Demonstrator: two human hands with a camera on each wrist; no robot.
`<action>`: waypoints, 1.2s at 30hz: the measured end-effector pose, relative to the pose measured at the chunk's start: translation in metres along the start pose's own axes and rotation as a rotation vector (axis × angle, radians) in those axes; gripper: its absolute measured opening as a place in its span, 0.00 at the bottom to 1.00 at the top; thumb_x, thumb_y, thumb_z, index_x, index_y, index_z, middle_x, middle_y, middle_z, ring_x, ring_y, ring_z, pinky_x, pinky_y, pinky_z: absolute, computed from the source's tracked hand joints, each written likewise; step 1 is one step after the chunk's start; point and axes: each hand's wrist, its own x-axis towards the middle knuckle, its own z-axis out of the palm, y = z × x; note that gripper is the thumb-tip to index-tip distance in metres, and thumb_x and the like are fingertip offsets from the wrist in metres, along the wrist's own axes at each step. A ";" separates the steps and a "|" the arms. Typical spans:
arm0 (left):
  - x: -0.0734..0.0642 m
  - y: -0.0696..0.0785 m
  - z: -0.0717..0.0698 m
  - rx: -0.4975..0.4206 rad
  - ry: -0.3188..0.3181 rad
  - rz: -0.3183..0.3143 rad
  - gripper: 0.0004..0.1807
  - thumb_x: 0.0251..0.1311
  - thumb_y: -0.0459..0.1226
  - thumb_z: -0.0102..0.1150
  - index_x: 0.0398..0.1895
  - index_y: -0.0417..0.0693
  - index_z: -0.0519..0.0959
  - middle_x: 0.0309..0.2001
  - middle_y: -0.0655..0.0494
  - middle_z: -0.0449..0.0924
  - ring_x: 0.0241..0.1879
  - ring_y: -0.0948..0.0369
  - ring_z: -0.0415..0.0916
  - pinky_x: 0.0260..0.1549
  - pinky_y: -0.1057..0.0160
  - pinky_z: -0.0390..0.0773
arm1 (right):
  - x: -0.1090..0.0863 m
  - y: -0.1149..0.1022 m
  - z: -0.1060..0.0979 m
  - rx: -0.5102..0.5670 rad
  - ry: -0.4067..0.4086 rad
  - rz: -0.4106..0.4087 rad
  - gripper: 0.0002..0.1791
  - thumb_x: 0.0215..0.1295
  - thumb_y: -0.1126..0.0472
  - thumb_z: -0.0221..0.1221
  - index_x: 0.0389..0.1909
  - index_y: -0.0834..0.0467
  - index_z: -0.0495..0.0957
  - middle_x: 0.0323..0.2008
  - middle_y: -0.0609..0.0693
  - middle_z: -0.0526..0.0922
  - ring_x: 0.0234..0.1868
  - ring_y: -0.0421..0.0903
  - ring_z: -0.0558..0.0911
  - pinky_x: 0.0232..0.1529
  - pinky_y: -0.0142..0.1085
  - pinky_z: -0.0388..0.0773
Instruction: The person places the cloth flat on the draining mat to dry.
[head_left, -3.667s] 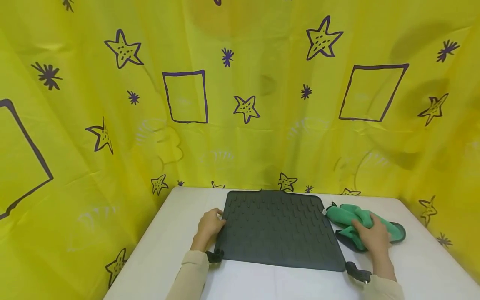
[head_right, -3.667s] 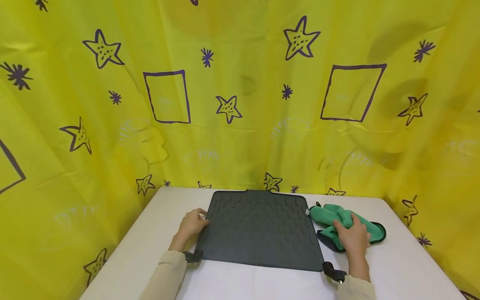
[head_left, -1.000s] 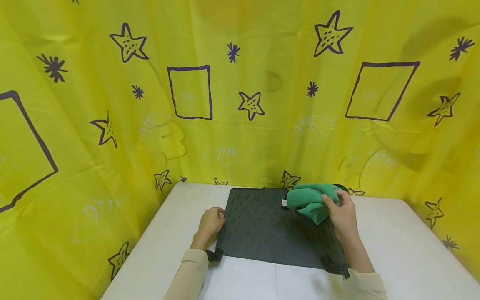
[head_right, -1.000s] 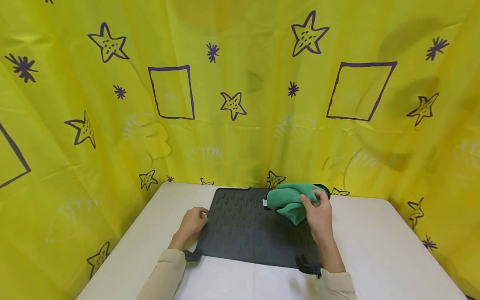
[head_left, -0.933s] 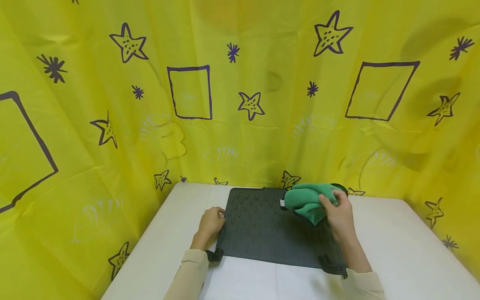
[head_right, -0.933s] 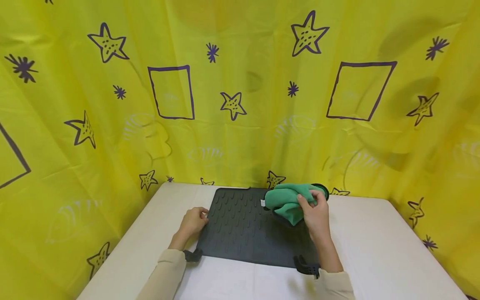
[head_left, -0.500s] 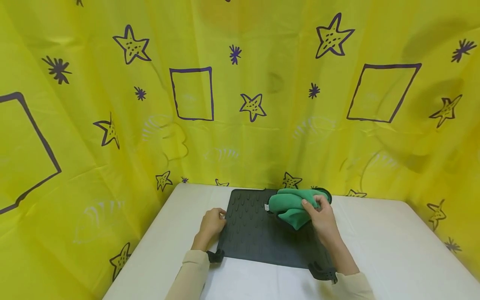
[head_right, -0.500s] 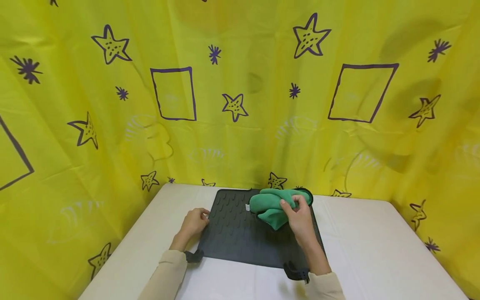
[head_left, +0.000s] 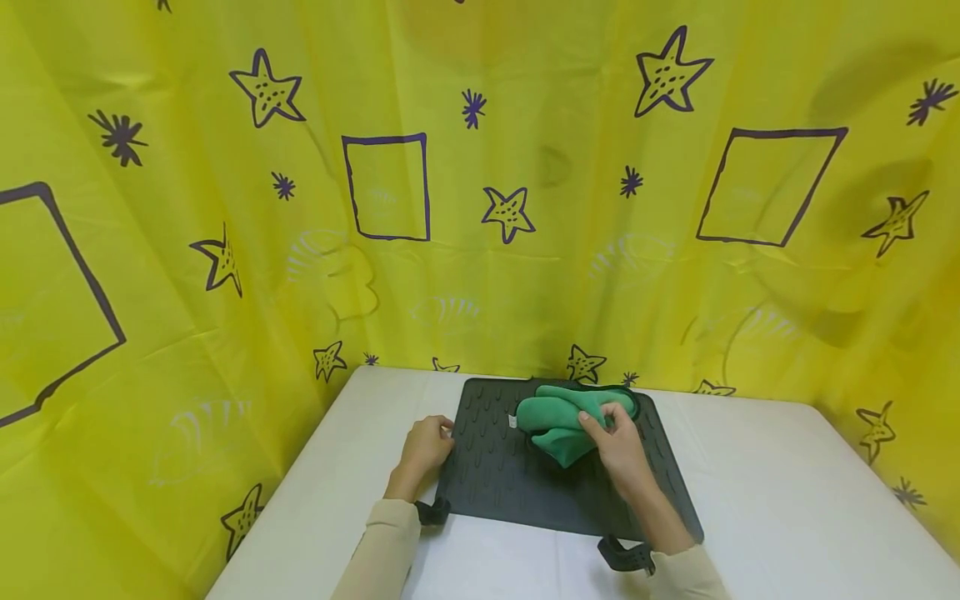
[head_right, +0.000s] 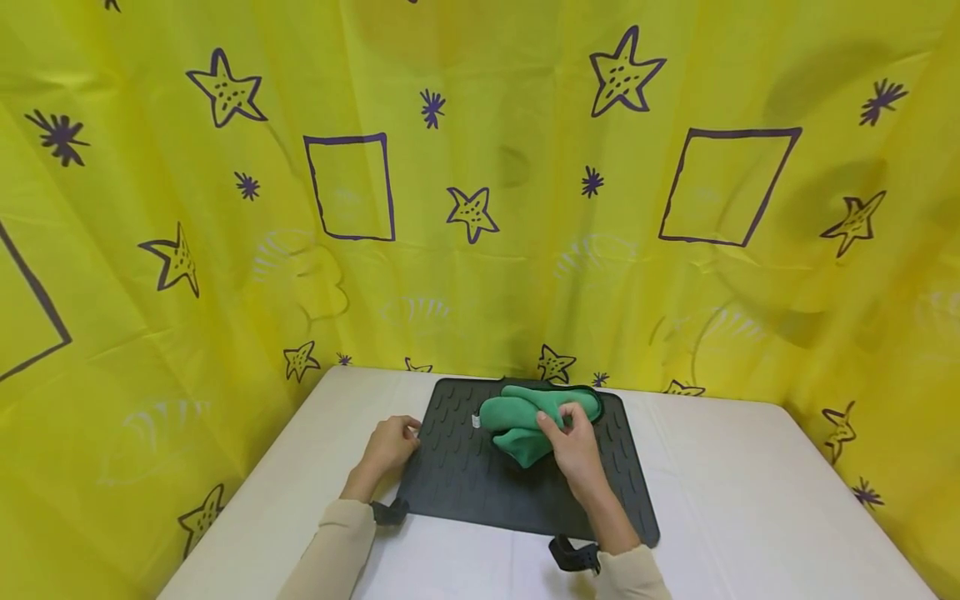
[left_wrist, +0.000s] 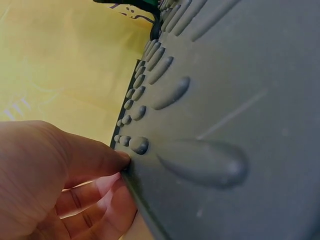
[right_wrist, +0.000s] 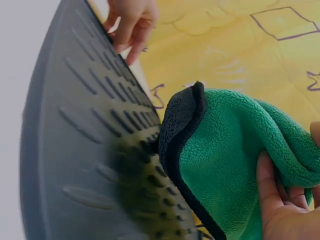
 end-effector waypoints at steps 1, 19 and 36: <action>0.000 0.000 0.000 0.001 0.000 0.001 0.14 0.57 0.28 0.64 0.47 0.37 0.85 0.27 0.54 0.82 0.25 0.60 0.75 0.26 0.62 0.74 | 0.000 0.002 0.001 -0.003 -0.004 0.010 0.13 0.77 0.59 0.56 0.43 0.62 0.63 0.40 0.49 0.63 0.39 0.40 0.70 0.43 0.32 0.70; -0.001 0.003 -0.001 0.009 -0.015 -0.024 0.13 0.60 0.29 0.64 0.48 0.37 0.84 0.29 0.52 0.83 0.27 0.60 0.76 0.28 0.61 0.75 | 0.002 0.027 0.006 -0.149 -0.085 0.119 0.19 0.75 0.55 0.59 0.53 0.64 0.67 0.52 0.57 0.72 0.47 0.44 0.76 0.49 0.34 0.72; -0.002 0.014 -0.007 0.039 -0.042 -0.008 0.17 0.61 0.33 0.66 0.54 0.39 0.82 0.30 0.52 0.81 0.27 0.59 0.74 0.27 0.62 0.72 | 0.007 0.028 -0.008 -0.173 -0.186 0.078 0.25 0.76 0.58 0.56 0.66 0.68 0.66 0.68 0.66 0.68 0.63 0.55 0.76 0.63 0.45 0.74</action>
